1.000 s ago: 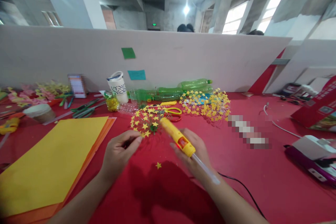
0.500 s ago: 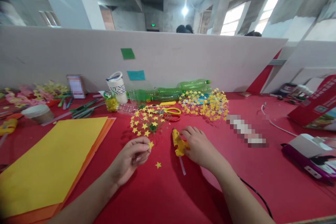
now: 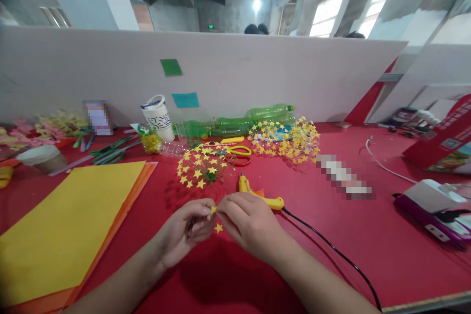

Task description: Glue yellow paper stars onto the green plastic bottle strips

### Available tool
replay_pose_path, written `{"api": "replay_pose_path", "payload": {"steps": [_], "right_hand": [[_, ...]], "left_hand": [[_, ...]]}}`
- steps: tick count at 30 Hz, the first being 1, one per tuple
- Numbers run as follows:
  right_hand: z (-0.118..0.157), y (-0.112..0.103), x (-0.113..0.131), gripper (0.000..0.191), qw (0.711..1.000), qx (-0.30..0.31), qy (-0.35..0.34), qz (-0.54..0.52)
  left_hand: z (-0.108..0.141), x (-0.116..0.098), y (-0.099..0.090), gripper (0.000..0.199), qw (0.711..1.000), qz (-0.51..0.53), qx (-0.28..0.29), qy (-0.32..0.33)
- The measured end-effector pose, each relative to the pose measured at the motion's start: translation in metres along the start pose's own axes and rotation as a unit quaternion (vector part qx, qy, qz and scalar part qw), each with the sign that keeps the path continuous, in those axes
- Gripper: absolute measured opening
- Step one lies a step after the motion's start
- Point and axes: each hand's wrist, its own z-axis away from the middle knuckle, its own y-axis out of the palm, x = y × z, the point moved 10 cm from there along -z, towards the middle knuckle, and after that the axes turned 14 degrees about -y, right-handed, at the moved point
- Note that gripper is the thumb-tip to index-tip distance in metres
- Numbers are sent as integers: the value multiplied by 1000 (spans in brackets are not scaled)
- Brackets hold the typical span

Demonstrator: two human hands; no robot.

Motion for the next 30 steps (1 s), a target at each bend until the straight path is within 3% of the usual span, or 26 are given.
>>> {"api": "replay_pose_path", "payload": {"steps": [5, 10, 14, 19, 30], "right_hand": [[0, -5, -4, 10, 1000, -3, 8, 27], [-5, -14, -25, 11, 997, 13, 63, 44], [-17, 0, -40, 9, 989, 90, 119, 3], [-28, 19, -54, 4, 979, 123, 159, -29], [-11, 42, -77, 6, 951, 51, 263, -153]], "left_hand": [[-4, 3, -3, 15, 1000, 10, -4, -1], [-11, 8, -32, 16, 994, 68, -82, -13], [-19, 8, -44, 18, 987, 138, -85, -16], [-26, 6, -50, 26, 977, 198, -81, -15], [-30, 4, -47, 25, 975, 209, -63, -47]]}}
